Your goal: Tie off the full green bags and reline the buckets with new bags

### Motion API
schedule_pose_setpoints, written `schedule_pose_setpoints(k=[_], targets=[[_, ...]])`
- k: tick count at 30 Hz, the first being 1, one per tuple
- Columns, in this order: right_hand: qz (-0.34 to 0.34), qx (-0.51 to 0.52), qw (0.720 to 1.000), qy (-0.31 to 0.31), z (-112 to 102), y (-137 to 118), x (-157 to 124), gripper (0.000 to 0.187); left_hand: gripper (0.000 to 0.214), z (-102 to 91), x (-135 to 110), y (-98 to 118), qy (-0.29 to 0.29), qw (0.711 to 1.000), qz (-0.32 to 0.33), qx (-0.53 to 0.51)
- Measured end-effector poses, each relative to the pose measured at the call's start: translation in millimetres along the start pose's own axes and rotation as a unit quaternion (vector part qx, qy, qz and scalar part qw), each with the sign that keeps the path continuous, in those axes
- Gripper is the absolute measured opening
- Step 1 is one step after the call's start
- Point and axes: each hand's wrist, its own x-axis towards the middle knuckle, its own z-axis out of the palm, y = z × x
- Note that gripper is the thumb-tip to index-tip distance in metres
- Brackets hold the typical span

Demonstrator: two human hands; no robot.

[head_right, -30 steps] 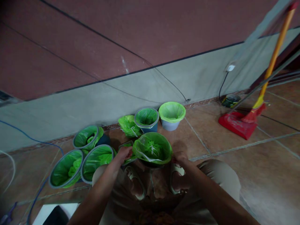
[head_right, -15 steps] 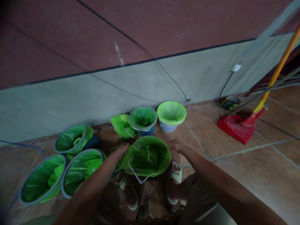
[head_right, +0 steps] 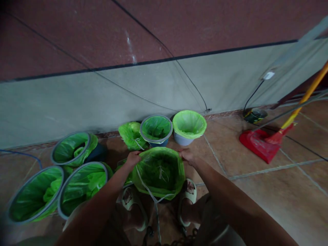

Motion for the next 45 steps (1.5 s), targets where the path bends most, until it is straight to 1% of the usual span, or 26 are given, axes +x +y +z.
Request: schedule_pose_setpoints(k=[2,3,6,7,9,10,12,14,16,18,20,21,23,25,26,28,31,33,35,36,37,38,40,41,42,45], targets=[[-0.005,0.016,1.000,-0.020,-6.2,-7.6,0.0,0.032,0.031,-6.9,1.2,3.0,-0.007,1.000,0.028,0.003],[-0.008,0.021,0.999,-0.030,-9.8,-10.2,-0.5,0.032,0.031,-10.5,1.4,3.9,-0.012,0.999,0.046,0.011],[-0.009,0.019,0.998,-0.063,-19.1,-10.6,-3.9,0.021,0.024,-19.4,0.5,5.0,-0.027,0.994,0.094,0.048],[-0.003,0.004,0.997,-0.077,-20.7,-8.4,-5.3,0.018,0.022,-21.0,-0.2,5.3,-0.031,0.992,0.107,0.056],[0.008,-0.042,0.993,-0.106,-21.2,-2.2,-8.0,0.025,0.021,-21.9,-2.3,6.7,-0.035,0.989,0.127,0.062],[0.006,-0.066,0.991,-0.119,-20.2,1.0,-8.8,0.027,0.023,-21.4,-3.6,7.9,-0.040,0.988,0.134,0.060],[-0.015,-0.100,0.986,-0.134,-17.2,5.8,-8.6,0.025,0.030,-19.5,-6.1,11.0,-0.045,0.986,0.147,0.060],[-0.055,-0.115,0.986,-0.104,-15.1,7.3,-5.6,0.016,0.037,-19.2,-7.9,13.6,-0.019,0.984,0.160,0.072],[-0.085,-0.126,0.988,-0.035,-16.2,5.8,-0.8,0.013,0.040,-22.4,-8.2,13.9,0.042,0.982,0.158,0.098],[-0.094,-0.138,0.985,0.038,-20.7,2.8,3.8,0.017,0.040,-29.1,-7.4,11.6,0.097,0.978,0.139,0.119],[-0.096,-0.165,0.978,0.079,-27.1,0.0,6.5,0.019,0.037,-37.0,-6.2,7.9,0.114,0.977,0.113,0.139],[-0.107,-0.189,0.972,0.088,-30.0,-1.0,6.7,0.020,0.035,-40.4,-5.9,6.0,0.112,0.976,0.101,0.157],[-0.138,-0.260,0.952,0.087,-33.7,-2.3,4.8,0.021,0.033,-44.6,-5.7,2.9,0.103,0.969,0.077,0.213],[-0.145,-0.332,0.930,0.066,-33.9,-2.2,0.0,0.017,0.034,-45.2,-5.9,1.1,0.091,0.957,0.049,0.273],[-0.131,-0.355,0.925,0.045,-33.1,-1.7,-3.3,0.016,0.034,-44.5,-5.9,0.4,0.081,0.952,0.038,0.294],[-0.081,-0.368,0.926,-0.015,-30.8,-0.2,-10.8,0.015,0.035,-42.7,-5.2,-1.0,0.056,0.946,0.024,0.318],[-0.028,-0.348,0.931,-0.111,-29.4,0.5,-22.7,0.011,0.033,-41.8,-2.6,-3.6,0.031,0.941,0.025,0.337],[-0.007,-0.316,0.937,-0.148,-30.8,-1.5,-29.2,0.012,0.032,-42.7,-0.7,-5.5,0.023,0.938,0.036,0.345],[0.012,-0.250,0.953,-0.168,-34.0,-5.0,-32.7,0.012,0.029,-44.2,0.8,-7.1,0.017,0.937,0.058,0.343],[0.018,-0.209,0.964,-0.164,-36.4,-6.7,-32.9,0.014,0.028,-45.0,1.2,-7.7,0.015,0.938,0.071,0.340],[0.019,-0.179,0.973,-0.144,-39.2,-7.8,-32.1,0.017,0.026,-45.8,1.4,-8.1,0.014,0.938,0.082,0.336],[0.019,-0.164,0.980,-0.108,-42.5,-8.3,-30.1,0.021,0.025,-46.6,1.5,-8.3,0.012,0.939,0.092,0.330],[0.020,-0.180,0.983,-0.020,-50.0,-6.4,-23.7,0.031,0.026,-48.3,1.1,-8.4,0.006,0.943,0.104,0.318],[0.025,-0.199,0.980,0.015,-53.7,-4.4,-19.9,0.035,0.027,-49.2,0.8,-8.3,0.001,0.944,0.106,0.312],[0.031,-0.223,0.974,0.036,-56.9,-2.0,-16.2,0.037,0.027,-50.1,0.5,-8.1,-0.003,0.945,0.108,0.308],[0.030,-0.322,0.945,0.045,-60.6,3.9,-9.9,0.044,0.029,-52.3,-0.7,-7.0,-0.010,0.948,0.102,0.302]])
